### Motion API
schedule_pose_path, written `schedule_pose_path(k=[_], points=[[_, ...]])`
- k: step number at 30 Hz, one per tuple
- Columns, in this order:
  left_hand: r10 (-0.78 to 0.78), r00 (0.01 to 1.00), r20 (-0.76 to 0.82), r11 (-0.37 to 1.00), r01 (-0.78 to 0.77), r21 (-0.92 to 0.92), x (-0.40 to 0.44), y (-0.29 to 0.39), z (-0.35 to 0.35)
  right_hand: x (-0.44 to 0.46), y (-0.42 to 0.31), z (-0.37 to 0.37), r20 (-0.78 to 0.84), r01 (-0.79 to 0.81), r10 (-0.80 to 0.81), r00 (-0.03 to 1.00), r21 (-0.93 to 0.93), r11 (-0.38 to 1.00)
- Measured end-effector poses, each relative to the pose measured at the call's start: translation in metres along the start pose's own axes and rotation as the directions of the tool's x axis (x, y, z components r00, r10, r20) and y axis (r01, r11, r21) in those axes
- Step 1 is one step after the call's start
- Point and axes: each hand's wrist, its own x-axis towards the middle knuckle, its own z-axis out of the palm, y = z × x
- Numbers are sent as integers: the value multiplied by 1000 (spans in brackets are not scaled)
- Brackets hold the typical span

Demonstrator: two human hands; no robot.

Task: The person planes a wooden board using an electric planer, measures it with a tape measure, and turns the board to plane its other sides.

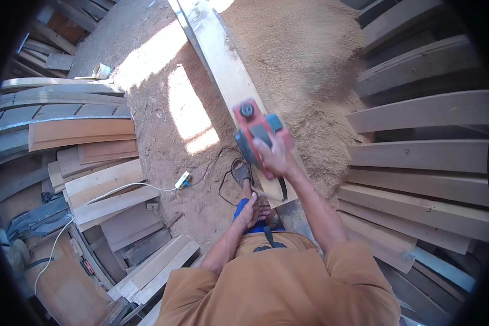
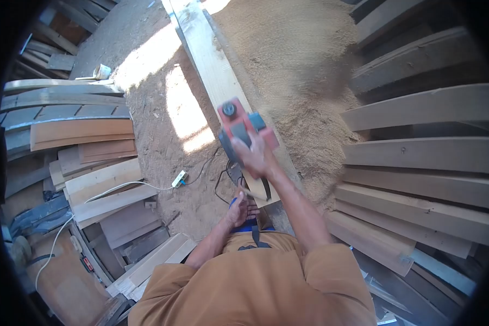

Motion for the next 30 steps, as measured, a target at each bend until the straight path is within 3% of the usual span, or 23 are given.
schedule_pose_path(k=[2,7,8,11,12,13,15,18,21,22,25,27,30], points=[[-20,989,-149,999,13,-50,12,-26,-7,-75,39,-10,78,5,0,997,-64,998],[-47,908,-416,985,-28,-172,20,-67,16,-234,99,-20,18,-125,126,992,-54,991],[-27,938,-345,983,-38,-180,30,-79,4,-246,101,-20,21,-146,147,989,-52,988],[184,982,-35,956,-171,240,54,-90,-2,-226,88,-14,-38,-94,92,995,-55,994],[349,935,-66,818,-270,508,38,-90,19,-205,78,-10,-68,-52,48,997,-57,997],[228,973,23,682,-177,709,67,-114,-13,-181,67,-7,-97,-9,3,995,-61,998],[161,986,-33,299,-17,954,49,-106,6,-125,56,-2,-96,49,-56,994,-71,996],[-34,995,-89,171,93,981,40,-85,19,-30,21,4,-101,31,-36,994,-50,998],[-38,992,118,106,-114,988,28,-58,3,64,-8,10,-120,119,-119,986,-4,993],[-113,981,157,234,-127,964,8,-32,12,95,-16,12,-132,165,-163,978,6,986],[-56,959,279,362,-241,900,11,-24,-1,174,-49,15,-130,194,-185,974,58,979],[20,938,346,558,-298,775,15,-22,-11,220,-78,13,-109,146,-141,984,43,988],[239,948,211,706,-319,633,1,4,-17,289,-116,9,-107,113,-119,987,-62,992]])
